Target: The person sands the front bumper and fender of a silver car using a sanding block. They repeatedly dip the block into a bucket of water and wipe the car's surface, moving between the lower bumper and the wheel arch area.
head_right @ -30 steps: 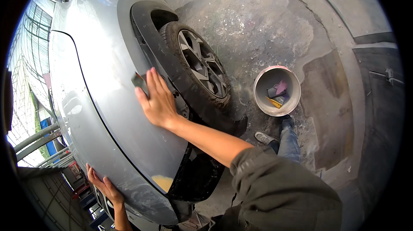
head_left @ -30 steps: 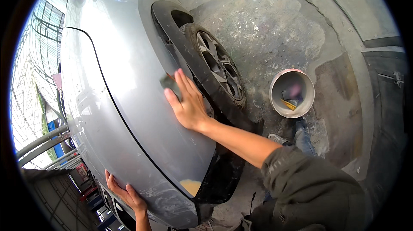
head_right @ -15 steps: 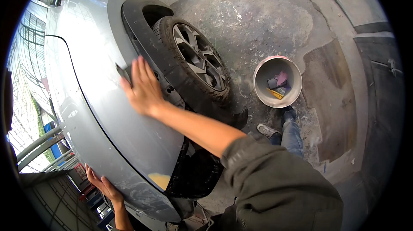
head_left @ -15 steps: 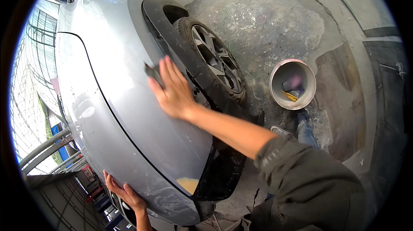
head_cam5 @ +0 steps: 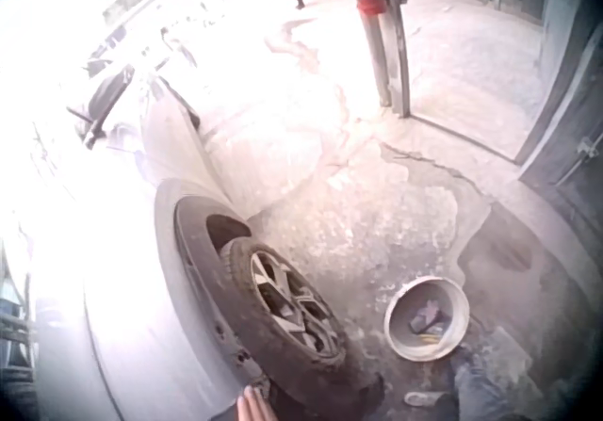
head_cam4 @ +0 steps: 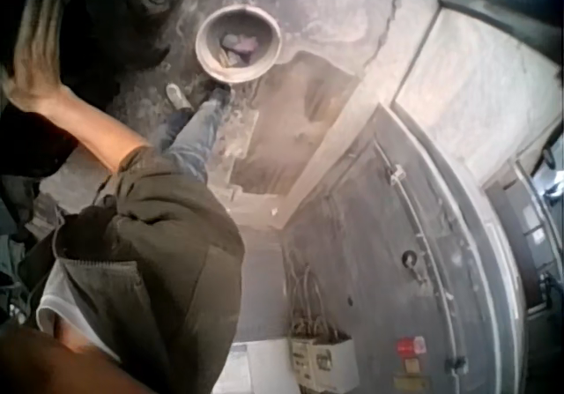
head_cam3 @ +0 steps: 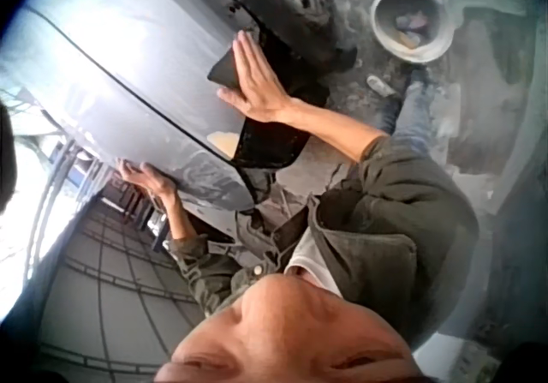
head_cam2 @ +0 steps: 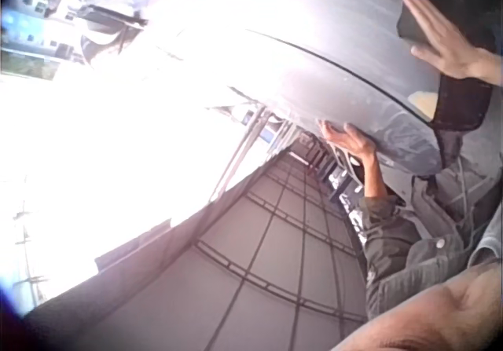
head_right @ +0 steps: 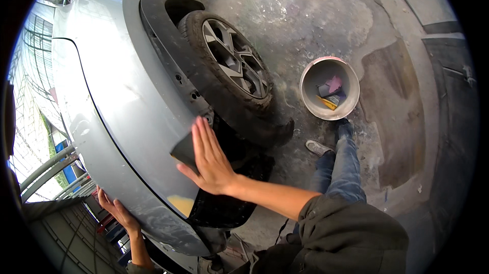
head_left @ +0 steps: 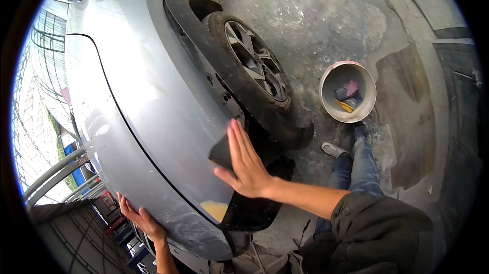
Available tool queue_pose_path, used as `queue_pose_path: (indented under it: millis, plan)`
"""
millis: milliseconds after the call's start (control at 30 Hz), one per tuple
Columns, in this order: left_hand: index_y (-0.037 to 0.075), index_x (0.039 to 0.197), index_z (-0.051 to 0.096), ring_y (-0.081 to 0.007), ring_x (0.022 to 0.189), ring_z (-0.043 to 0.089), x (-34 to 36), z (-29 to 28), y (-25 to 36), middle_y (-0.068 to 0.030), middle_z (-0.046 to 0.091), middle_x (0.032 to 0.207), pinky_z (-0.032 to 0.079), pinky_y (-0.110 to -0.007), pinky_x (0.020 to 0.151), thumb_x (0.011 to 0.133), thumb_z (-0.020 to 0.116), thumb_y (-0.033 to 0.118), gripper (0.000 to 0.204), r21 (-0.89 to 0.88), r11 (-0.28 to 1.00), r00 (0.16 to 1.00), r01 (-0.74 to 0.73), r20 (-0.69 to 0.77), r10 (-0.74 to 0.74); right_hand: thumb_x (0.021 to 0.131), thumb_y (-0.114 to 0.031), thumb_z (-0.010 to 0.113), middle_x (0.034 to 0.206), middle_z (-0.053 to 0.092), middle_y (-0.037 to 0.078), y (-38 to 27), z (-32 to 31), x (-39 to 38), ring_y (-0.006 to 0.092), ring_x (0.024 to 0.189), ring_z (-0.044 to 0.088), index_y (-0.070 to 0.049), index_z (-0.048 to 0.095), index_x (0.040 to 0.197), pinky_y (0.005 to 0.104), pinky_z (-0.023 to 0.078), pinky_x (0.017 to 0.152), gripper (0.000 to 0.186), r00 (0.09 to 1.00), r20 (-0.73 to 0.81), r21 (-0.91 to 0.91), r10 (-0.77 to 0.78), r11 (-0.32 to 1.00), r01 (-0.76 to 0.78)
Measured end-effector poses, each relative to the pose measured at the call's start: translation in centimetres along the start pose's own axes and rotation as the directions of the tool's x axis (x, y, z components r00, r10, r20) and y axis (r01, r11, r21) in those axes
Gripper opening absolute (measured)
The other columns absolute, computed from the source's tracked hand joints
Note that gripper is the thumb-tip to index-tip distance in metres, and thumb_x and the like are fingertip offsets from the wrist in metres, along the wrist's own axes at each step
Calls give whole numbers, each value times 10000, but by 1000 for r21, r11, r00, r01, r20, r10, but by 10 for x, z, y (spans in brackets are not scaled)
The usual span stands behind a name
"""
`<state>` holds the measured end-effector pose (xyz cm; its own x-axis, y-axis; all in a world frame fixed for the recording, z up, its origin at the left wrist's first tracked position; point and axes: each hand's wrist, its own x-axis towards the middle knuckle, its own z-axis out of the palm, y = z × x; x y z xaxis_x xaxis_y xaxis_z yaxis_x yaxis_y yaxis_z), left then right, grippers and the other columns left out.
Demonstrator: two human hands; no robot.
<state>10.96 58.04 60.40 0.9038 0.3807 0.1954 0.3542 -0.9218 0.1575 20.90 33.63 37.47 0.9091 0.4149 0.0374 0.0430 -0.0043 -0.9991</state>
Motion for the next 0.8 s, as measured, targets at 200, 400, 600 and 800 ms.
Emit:
queue_pose_path:
  millis: [200,400,600,800]
  plan:
    - [-4,1553,290,-355,1526,271,9,5,6,-224,261,1657,162,-504,1264,1056,437,493,717,-21,999,999,-46,5,46,979,-800,273,1680,-72,348,1,-24,187,436,1584,-89,148,-48,1586,501,4,1302,1170,991,116,31,-62,998,59]
    - [-1,1544,303,-353,1521,278,1,2,-3,-224,265,1653,168,-495,1262,1056,438,482,700,-43,999,1000,-16,-13,15,1020,-698,401,1680,-49,352,17,-13,39,438,1589,-52,132,-11,1598,530,26,1295,1092,955,136,-33,-265,962,272]
    - [3,1544,304,-357,1522,275,7,2,0,-224,272,1647,172,-492,1260,1057,437,489,701,-6,1000,1000,-29,0,29,994,-775,297,1681,-85,342,8,-26,133,429,1586,-88,126,-53,1596,515,13,1299,1139,959,182,-84,-217,968,235]
    - [7,1543,310,-357,1517,281,7,7,4,-220,280,1642,177,-495,1259,1055,439,503,708,-12,999,999,-33,1,33,993,-789,262,1698,-76,305,-8,-34,265,383,1598,-65,124,-45,1597,462,18,1307,1137,992,116,75,-44,997,35]
